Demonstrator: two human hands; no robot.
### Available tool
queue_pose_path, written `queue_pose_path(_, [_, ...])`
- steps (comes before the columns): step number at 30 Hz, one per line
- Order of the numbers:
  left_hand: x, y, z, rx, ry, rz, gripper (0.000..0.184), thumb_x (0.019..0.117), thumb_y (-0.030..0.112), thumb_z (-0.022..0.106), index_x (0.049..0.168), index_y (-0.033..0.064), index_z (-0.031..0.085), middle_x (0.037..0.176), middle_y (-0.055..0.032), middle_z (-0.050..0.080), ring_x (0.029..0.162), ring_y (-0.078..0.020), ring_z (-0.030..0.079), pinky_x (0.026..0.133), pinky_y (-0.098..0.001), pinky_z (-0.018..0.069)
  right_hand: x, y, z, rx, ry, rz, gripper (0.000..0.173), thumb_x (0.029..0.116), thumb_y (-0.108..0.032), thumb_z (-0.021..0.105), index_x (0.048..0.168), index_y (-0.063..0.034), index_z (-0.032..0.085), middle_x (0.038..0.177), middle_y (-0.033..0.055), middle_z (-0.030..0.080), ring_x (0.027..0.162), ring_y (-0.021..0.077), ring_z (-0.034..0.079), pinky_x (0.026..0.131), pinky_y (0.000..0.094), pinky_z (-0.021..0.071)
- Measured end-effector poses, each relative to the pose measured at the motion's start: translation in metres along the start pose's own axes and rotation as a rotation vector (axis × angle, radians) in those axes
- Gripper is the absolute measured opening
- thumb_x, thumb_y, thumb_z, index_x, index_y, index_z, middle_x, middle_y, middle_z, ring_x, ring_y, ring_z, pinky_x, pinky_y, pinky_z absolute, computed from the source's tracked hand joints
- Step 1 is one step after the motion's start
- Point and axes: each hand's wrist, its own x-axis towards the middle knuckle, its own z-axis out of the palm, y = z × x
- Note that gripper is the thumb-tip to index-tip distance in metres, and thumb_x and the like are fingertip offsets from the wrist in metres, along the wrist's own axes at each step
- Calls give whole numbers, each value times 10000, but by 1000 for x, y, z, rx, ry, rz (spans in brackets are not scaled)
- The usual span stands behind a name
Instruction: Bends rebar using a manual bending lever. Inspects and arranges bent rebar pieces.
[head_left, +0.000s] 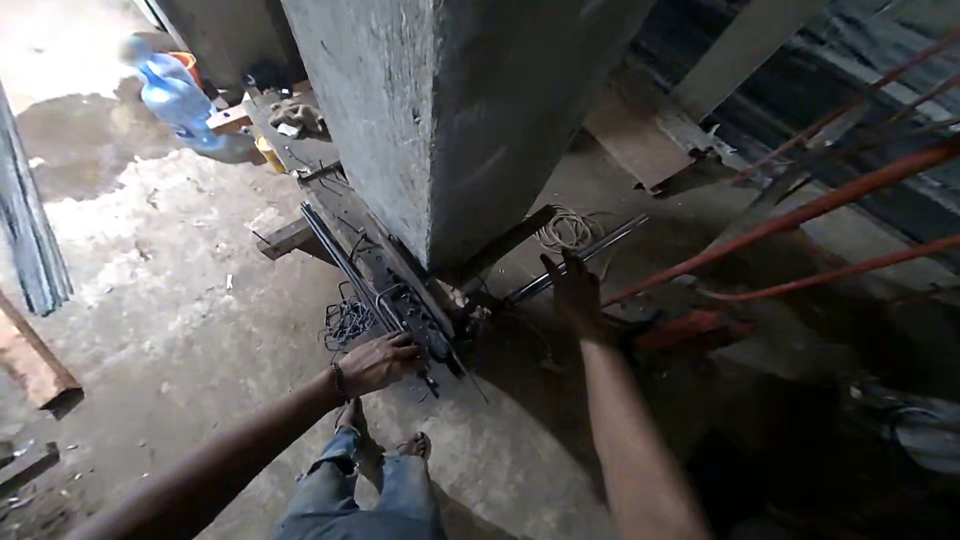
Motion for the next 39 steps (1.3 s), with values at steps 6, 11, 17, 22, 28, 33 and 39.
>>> queue_pose_path(6, [1, -1, 3, 27, -15, 1, 291, 1004, 10, 525, 1185, 157, 699, 1259, -91, 675, 1219, -311, 615, 1077, -447, 482, -6, 51, 44, -116, -34, -144, 368, 934, -232, 761, 1290, -193, 677, 1407, 160, 604, 1413, 417, 465, 1135, 749, 292])
queue_pose_path(11, [1, -8, 8, 39, -15, 52, 266, 994, -1, 526, 1138, 148, 693, 1207, -99, 678, 1186, -312, 622, 1057, -455, 495, -96, 123, 22, -40, -126, 165, 467, 1006, -222, 654, 1464, -183, 570, 1483, 209, 539, 1360, 445, 519, 1124, 666, 394])
queue_pose_path(17, [1, -15, 9, 21, -39, 53, 227, 1019, 46, 513, 1121, 130, 698, 1242, -98, 680, 1223, -315, 614, 1063, -469, 493, -251, 256, 37, -30, -121, 534, 496, 1013, -222, 651, 1450, -8, 549, 1509, 313, 482, 1421, 514, 431, 1148, 707, 324])
queue_pose_path(22, [2, -22, 12, 3, -31, 82, 237, 1038, 67, 478, 1155, 101, 681, 1209, -129, 683, 1195, -347, 621, 1046, -501, 493, -322, 239, 49, -13, -17, 601, 300, 914, -13, 734, 1200, 60, 677, 1258, 363, 625, 1266, 567, 539, 1107, 698, 375])
queue_pose_path(28, [5, -29, 9, -44, -15, 86, 221, 1054, 125, 474, 1087, 91, 690, 1216, -100, 693, 1189, -304, 632, 1040, -508, 487, -326, 224, 58, 26, 38, 716, 258, 944, 62, 635, 1200, 66, 671, 1282, 354, 610, 1296, 560, 508, 1103, 684, 385])
queue_pose_path(33, [7, -39, 12, -139, 85, 160, 256, 1070, 219, 476, 1060, 95, 700, 1144, -75, 711, 1145, -261, 646, 1024, -493, 489, -367, 190, 70, -4, 158, 810, 193, 966, 9, 647, 1144, 74, 680, 1232, 350, 633, 1252, 554, 545, 1045, 702, 422])
queue_pose_path(39, [6, -44, 12, -212, 109, 161, 277, 1054, 236, 514, 1108, 87, 740, 1123, -70, 722, 1136, -243, 648, 1034, -492, 481, -461, 102, 87, -9, 223, 1013, 243, 956, -4, 647, 1181, 88, 665, 1281, 360, 614, 1297, 546, 523, 1111, 675, 382])
